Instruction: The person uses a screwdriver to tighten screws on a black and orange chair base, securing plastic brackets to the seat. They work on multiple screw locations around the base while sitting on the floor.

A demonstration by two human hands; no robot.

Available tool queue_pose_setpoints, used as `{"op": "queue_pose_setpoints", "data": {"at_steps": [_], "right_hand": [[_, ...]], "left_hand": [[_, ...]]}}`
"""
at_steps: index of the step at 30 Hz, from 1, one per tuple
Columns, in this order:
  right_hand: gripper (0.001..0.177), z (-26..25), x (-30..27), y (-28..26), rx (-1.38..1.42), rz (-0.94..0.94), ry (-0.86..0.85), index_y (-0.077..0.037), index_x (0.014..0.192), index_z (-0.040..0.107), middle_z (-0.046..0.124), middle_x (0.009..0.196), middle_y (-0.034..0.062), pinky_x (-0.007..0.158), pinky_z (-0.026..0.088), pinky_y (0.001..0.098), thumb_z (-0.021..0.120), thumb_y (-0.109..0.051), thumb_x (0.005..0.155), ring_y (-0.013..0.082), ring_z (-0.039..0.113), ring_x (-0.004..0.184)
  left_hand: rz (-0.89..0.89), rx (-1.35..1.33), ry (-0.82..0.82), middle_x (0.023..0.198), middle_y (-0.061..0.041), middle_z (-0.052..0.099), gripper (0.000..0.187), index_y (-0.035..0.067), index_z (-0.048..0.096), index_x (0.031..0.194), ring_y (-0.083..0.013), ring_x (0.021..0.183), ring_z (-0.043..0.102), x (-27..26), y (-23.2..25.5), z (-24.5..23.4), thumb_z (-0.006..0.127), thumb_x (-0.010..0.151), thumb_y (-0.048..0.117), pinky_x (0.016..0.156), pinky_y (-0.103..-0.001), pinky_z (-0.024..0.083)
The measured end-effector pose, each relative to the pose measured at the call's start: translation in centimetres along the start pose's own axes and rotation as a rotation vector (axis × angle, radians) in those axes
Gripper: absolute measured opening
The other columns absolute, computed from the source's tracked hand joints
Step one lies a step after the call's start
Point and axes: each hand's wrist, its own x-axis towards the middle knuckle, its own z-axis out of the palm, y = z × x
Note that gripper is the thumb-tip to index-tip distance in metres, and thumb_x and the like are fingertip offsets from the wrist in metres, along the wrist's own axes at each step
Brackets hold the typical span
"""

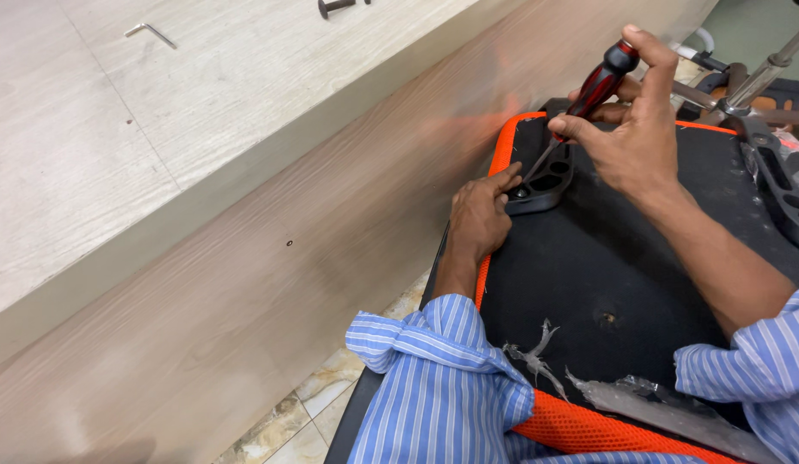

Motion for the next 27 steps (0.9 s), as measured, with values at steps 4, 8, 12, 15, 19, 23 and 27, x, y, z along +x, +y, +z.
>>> {"op": "queue_pose_setpoints", "data": {"at_steps": [4, 8, 12, 15, 19, 23, 27], "right_hand": [[0.093, 0.1, -0.1, 0.2, 0.044, -0.008, -0.007, -0.021, 0.157, 0.013, 0.065, 0.122, 0.0213, 0.091, 0.066, 0.0408, 0.085, 0.004, 0.102, 0.0277, 0.078, 0.109], [0.094, 0.4, -0.1, -0.1, 0.003, -0.039, -0.002, -0.022, 0.155, 0.013, 0.064, 0.122, 0.0221, 0.091, 0.065, 0.0412, 0.086, 0.004, 0.101, 0.0294, 0.076, 0.115], [0.093, 0.7, -0.1, -0.5, 0.049, -0.020, -0.021, -0.022, 0.156, 0.012, 0.064, 0.123, 0.0221, 0.091, 0.065, 0.0417, 0.084, 0.003, 0.102, 0.0303, 0.076, 0.119], [0.091, 0.7, 0.1, -0.5, 0.097, 0.009, -0.052, -0.021, 0.156, 0.012, 0.064, 0.124, 0.0222, 0.091, 0.065, 0.0421, 0.082, 0.002, 0.103, 0.0302, 0.076, 0.118], [0.089, 0.6, 0.2, -0.5, 0.062, -0.044, -0.064, -0.021, 0.155, 0.013, 0.061, 0.126, 0.0235, 0.094, 0.064, 0.0422, 0.081, 0.001, 0.103, 0.0305, 0.074, 0.122], [0.089, 0.5, 0.3, -0.5, 0.040, -0.083, -0.057, -0.022, 0.155, 0.013, 0.060, 0.126, 0.0236, 0.098, 0.063, 0.0430, 0.082, 0.002, 0.103, 0.0305, 0.073, 0.125], [0.088, 0.7, 0.1, -0.4, 0.106, -0.044, -0.060, -0.021, 0.155, 0.015, 0.061, 0.126, 0.0230, 0.098, 0.063, 0.0425, 0.082, 0.001, 0.103, 0.0280, 0.073, 0.121]], "left_hand": [[0.005, 0.030, -0.002, 0.126, 0.005, 0.074, 0.058, 0.024, 0.057, 0.143, -0.0195, 0.130, 0.059, 0.3, -0.7, 0.6, 0.059, 0.092, -0.003, 0.121, -0.038, 0.033], [0.009, 0.037, 0.007, 0.128, 0.004, 0.072, 0.060, 0.025, 0.056, 0.144, -0.0212, 0.130, 0.057, 0.2, -0.7, 0.7, 0.059, 0.091, -0.003, 0.120, -0.040, 0.033], [0.015, 0.036, 0.017, 0.127, 0.004, 0.074, 0.057, 0.024, 0.058, 0.141, -0.0214, 0.129, 0.057, 0.1, -0.3, 0.5, 0.059, 0.091, -0.001, 0.120, -0.041, 0.031], [-0.006, 0.083, 0.006, 0.126, -0.002, 0.073, 0.048, 0.022, 0.068, 0.133, -0.0231, 0.128, 0.060, -0.2, 0.1, 0.3, 0.058, 0.093, -0.002, 0.119, -0.041, 0.036], [-0.018, -0.017, 0.019, 0.125, -0.005, 0.074, 0.047, 0.017, 0.071, 0.128, -0.0230, 0.125, 0.065, -0.4, 0.6, -0.1, 0.058, 0.090, -0.005, 0.114, -0.039, 0.044], [-0.035, -0.069, 0.032, 0.124, -0.006, 0.074, 0.046, 0.015, 0.072, 0.125, -0.0228, 0.122, 0.067, -0.4, 0.9, -0.2, 0.059, 0.087, -0.007, 0.112, -0.038, 0.046], [-0.011, -0.035, 0.038, 0.120, -0.007, 0.076, 0.043, 0.014, 0.072, 0.125, -0.0240, 0.121, 0.067, -0.4, 0.6, -0.2, 0.061, 0.088, -0.005, 0.111, -0.039, 0.046]]}}
